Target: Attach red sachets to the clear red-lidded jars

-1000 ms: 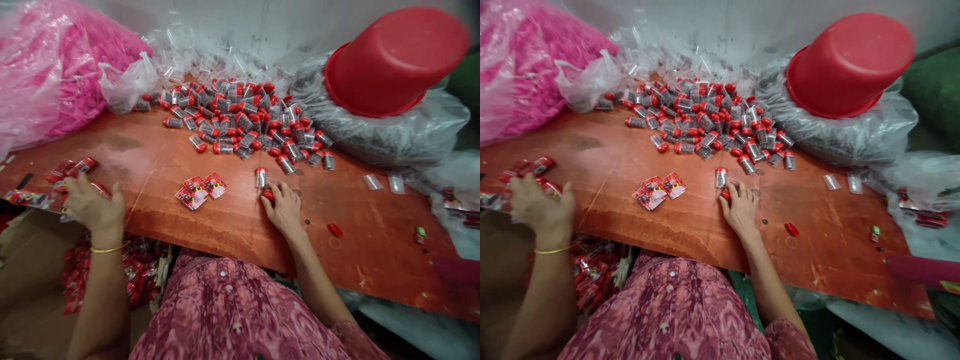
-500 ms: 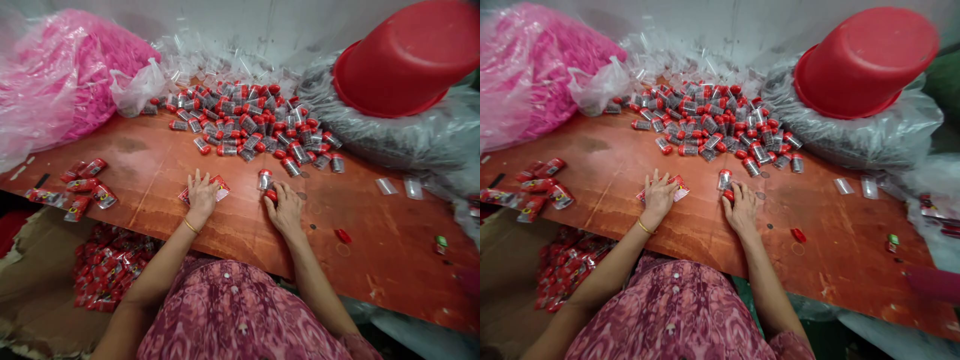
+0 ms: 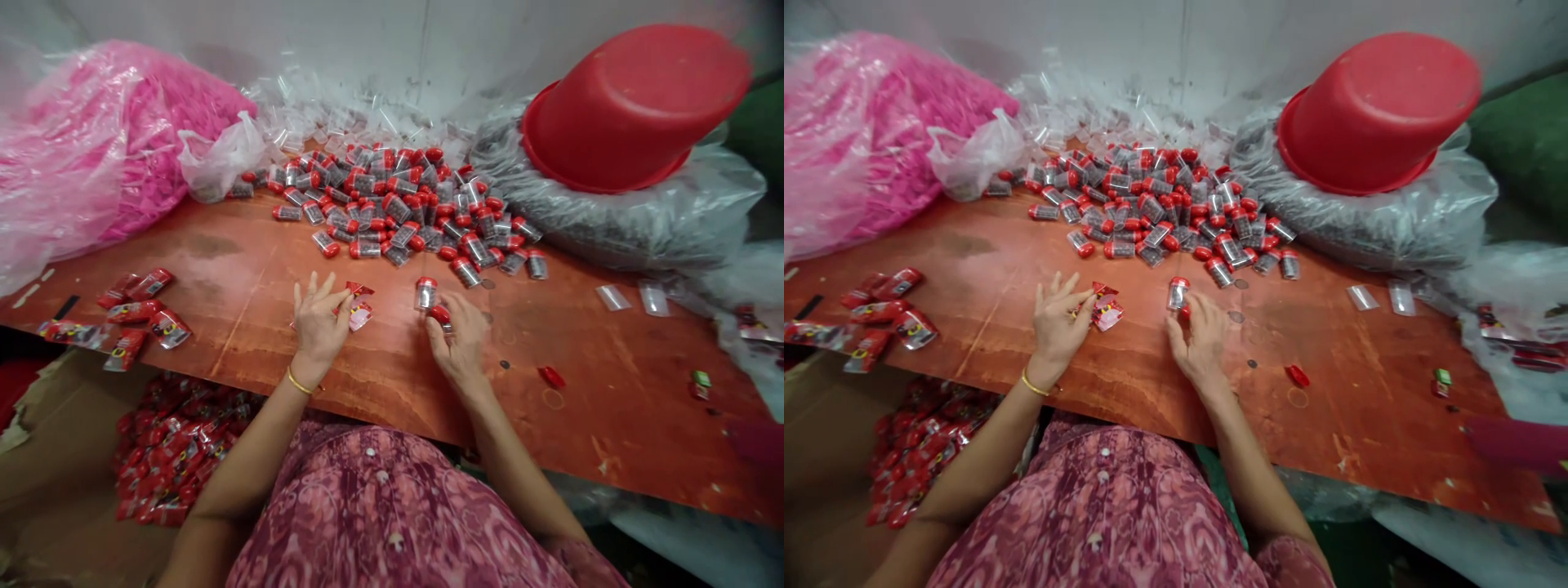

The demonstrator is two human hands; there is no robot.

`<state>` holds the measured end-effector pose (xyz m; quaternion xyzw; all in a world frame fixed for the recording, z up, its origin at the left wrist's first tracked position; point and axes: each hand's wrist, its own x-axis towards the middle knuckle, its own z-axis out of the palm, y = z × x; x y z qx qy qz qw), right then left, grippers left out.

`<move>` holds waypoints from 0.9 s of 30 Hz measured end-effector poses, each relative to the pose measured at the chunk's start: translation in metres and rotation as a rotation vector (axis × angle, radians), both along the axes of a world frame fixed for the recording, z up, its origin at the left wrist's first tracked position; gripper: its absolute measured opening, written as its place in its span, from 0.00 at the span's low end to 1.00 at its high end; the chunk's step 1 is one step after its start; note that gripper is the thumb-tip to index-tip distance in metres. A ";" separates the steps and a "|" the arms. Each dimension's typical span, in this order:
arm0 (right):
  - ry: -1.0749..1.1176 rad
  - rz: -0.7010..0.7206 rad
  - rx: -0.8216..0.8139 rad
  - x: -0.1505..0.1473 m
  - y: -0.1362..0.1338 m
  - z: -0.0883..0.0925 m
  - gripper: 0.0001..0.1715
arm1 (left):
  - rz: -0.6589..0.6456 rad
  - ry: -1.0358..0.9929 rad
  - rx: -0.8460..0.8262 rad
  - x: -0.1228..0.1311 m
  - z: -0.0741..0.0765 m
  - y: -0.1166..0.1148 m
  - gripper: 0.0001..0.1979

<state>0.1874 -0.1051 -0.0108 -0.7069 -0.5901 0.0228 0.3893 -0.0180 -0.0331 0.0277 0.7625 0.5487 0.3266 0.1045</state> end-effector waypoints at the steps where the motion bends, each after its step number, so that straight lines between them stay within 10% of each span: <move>1: 0.138 0.073 0.011 -0.011 0.003 0.006 0.24 | -0.010 -0.028 0.007 0.001 0.004 -0.003 0.12; 8: 0.796 0.325 -0.072 -0.070 0.025 0.025 0.14 | -0.062 -0.206 -0.009 0.008 0.017 -0.026 0.12; 16: 0.682 0.193 -0.017 -0.066 0.011 0.019 0.21 | -0.069 -0.838 -0.764 0.017 0.002 -0.043 0.16; 22: 0.695 0.253 -0.057 -0.078 0.005 0.014 0.17 | 0.048 -1.263 -0.843 0.034 -0.001 -0.044 0.16; 27: 0.258 0.230 -0.035 -0.017 0.003 0.011 0.15 | 0.153 -1.312 -0.969 0.026 0.008 -0.032 0.16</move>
